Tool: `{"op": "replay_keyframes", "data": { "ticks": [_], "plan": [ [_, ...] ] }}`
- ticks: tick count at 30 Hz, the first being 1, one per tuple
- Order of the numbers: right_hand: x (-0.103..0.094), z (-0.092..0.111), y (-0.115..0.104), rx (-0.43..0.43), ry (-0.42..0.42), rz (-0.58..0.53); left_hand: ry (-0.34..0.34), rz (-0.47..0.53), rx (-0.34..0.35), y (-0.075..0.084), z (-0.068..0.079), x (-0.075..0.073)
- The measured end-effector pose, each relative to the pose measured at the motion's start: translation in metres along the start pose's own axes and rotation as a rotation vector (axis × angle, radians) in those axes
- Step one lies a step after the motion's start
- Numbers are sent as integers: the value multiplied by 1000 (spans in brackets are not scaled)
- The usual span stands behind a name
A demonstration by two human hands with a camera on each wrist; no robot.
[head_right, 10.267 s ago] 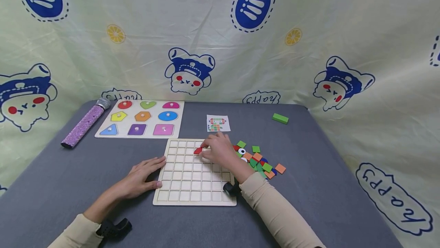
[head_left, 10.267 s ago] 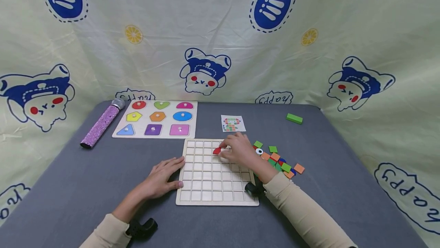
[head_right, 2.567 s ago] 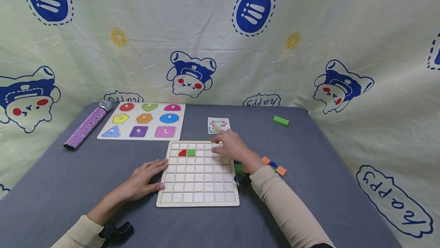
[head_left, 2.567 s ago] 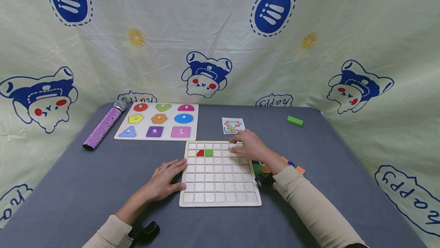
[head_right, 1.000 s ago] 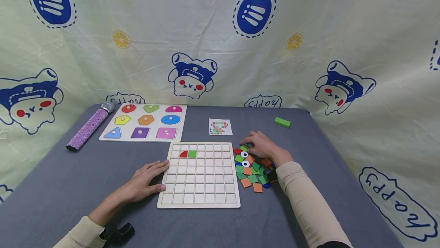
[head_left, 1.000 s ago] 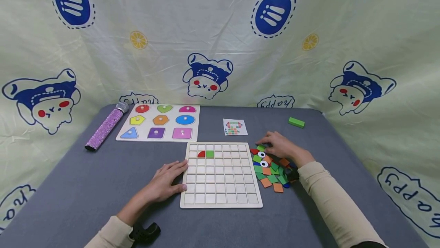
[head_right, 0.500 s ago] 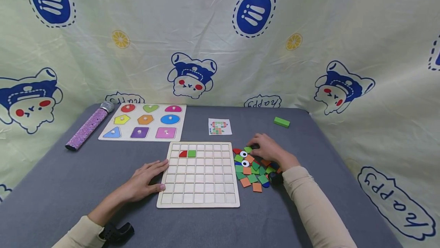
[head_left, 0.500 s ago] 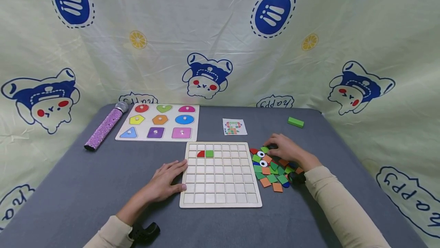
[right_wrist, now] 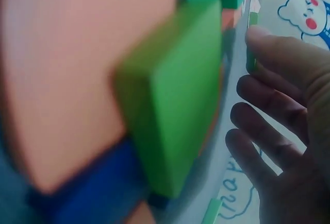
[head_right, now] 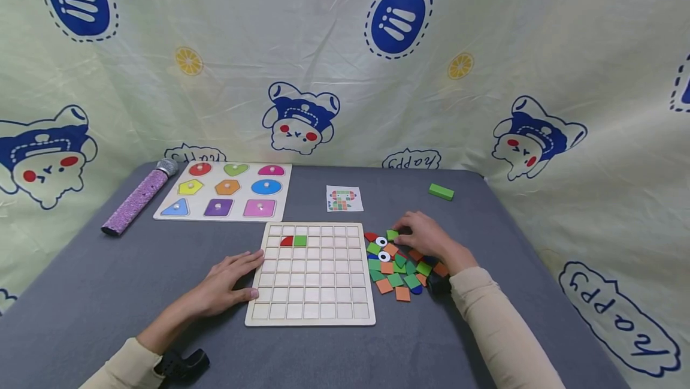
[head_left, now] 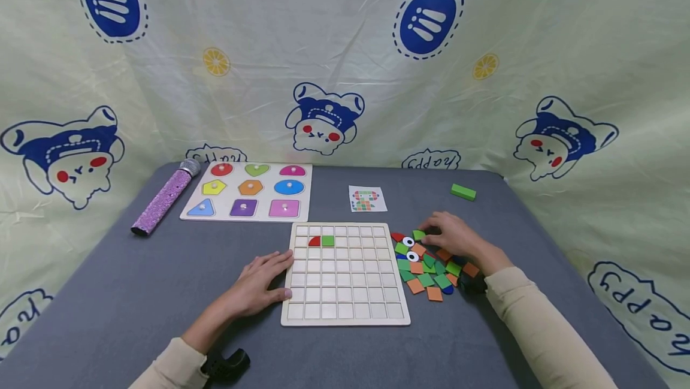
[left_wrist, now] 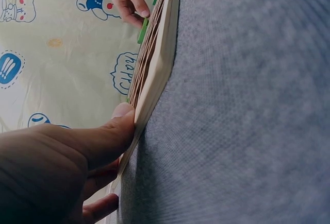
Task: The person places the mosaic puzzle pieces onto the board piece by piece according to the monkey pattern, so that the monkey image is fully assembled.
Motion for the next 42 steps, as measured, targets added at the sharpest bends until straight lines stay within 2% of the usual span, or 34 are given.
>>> {"op": "replay_keyframes", "data": {
  "ticks": [10, 14, 21, 27, 33, 42],
  "plan": [
    [-4, 6, -44, -74, 51, 2, 10, -7, 21, 0, 2, -1],
    [-1, 6, -63, -106, 59, -26, 4, -5, 7, -1, 1, -1],
    [5, 2, -103, -177, 81, -3, 9, -7, 11, 1, 1, -1],
    [18, -12, -127, -174, 65, -7, 19, -5, 30, 2, 2, -2],
    [30, -28, -146, -187, 68, 34, 21, -5, 33, 2, 2, -1],
    [42, -51, -156, -157, 50, 30, 24, -8, 34, 3, 2, -1]
  ]
}}
Point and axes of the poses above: each hand's wrist, its own z-axis away from the middle knuckle, its own x-axis out of the palm, y = z × x, the point moved 10 cm from there along -z, towards the middle knuckle, and after that the axes turned 4 degrees about -z, right-handed, at the moved point
